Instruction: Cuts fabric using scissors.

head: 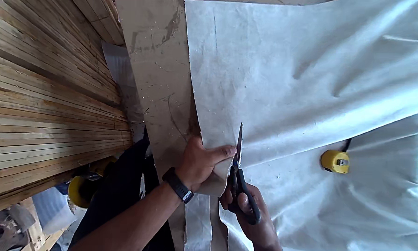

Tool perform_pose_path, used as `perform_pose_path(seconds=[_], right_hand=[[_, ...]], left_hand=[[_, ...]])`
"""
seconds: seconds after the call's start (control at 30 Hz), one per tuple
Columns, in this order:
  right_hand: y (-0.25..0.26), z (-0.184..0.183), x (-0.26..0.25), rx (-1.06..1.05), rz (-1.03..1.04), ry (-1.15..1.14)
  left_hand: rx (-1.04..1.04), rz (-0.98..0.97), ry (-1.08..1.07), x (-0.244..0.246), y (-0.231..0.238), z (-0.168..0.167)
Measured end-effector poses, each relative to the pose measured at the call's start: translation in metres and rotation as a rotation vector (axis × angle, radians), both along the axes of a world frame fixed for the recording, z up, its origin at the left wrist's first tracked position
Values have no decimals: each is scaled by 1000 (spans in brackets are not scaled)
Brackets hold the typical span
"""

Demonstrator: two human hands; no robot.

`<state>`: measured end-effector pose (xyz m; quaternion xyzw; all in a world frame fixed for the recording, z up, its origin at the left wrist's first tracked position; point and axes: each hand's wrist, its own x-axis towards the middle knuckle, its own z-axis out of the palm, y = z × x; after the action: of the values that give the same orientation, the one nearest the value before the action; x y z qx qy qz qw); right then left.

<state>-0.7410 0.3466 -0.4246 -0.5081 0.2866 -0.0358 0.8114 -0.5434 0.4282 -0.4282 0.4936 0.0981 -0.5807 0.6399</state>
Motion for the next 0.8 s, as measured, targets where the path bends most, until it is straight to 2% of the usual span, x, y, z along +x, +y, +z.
perform_pose_path(seconds=[0.2,0.5,0.7,0.8], right_hand=[[-7,7,14,-72,57,93],[5,22,22,-75,14,219],[-5,22,29,-45,18,222],[-15,19,35,-55,31,221]], left_hand=[[-6,20,15,-2,0,-4],[4,24,83,8,7,-3],[-15,-27,62,12,13,-2],[-68,-14,129,6,16,1]])
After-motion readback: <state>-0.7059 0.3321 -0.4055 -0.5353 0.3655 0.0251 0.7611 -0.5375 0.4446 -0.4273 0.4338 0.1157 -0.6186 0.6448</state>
